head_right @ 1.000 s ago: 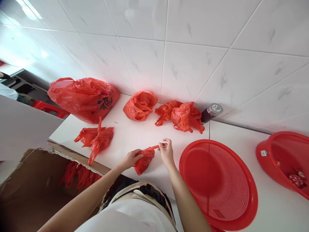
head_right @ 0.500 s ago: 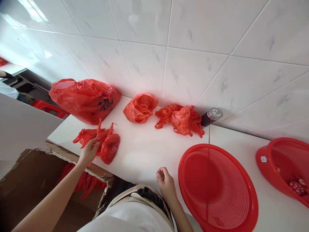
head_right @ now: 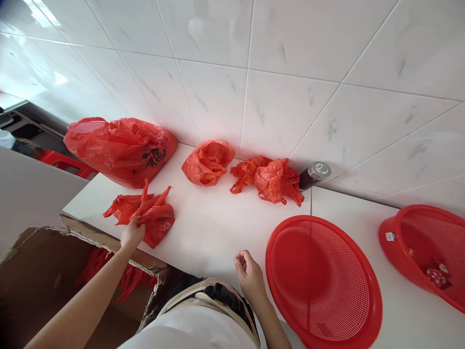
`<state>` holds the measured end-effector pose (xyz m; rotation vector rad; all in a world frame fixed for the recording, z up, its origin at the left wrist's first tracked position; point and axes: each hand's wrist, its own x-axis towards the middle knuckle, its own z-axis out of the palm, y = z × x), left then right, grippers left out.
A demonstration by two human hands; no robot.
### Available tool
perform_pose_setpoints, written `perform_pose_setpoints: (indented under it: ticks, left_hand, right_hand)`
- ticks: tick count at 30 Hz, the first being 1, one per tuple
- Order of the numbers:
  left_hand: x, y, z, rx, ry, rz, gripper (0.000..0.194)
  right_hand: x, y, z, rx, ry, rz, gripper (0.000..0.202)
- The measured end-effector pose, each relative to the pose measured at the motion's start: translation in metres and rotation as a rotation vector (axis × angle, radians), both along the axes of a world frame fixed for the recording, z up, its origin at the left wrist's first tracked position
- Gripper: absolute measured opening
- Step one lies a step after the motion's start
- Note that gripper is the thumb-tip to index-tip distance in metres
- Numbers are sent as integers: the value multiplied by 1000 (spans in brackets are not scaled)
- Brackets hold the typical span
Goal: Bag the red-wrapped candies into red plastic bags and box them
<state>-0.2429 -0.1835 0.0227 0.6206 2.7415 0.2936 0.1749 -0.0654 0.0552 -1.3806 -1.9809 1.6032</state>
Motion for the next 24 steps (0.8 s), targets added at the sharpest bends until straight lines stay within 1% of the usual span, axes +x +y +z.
perform_pose_setpoints:
  ticks: [2, 4, 6, 9, 11, 13, 16, 18, 20, 22, 24]
  left_hand:
    - [-10, -4, 4, -6, 29, 49, 47]
    - [-13, -6, 8, -2, 57, 64, 47]
    - [-8, -7, 12, 14, 91, 38, 49]
    - [1, -5, 19, 55, 158, -7, 60]
    - [-3, -2, 26, 101, 192, -16, 65]
    - [-19, 1, 34, 146, 225, 34, 65]
    - [-59, 3, 43, 154, 254, 221, 63]
    - [-86, 4, 43, 120, 238, 357, 66]
    - [-109, 5, 40, 71, 181, 444, 61]
    - [-124, 6, 34, 31, 85, 456, 47]
    - [-133, 7, 27, 21, -10, 408, 36]
  right_hand:
    - [1, -3, -2, -3, 7, -1, 23]
    - [1, -5, -3, 0, 12, -3, 24]
    - [0, -5, -4, 2, 11, 1, 25]
    - [-3, -4, -2, -1, 4, 14, 25]
    - [-4, -2, 0, -2, 4, 20, 25]
    - [-5, 0, 2, 4, 5, 20, 25]
    - [-3, 0, 2, 8, -13, 5, 24]
    - [-1, -1, -1, -4, -30, -12, 23]
    - [1, -3, -4, -24, -50, -22, 23]
    - [2, -3, -6, -43, -76, -17, 24]
    - [1, -2, -6, -61, -106, 5, 25]
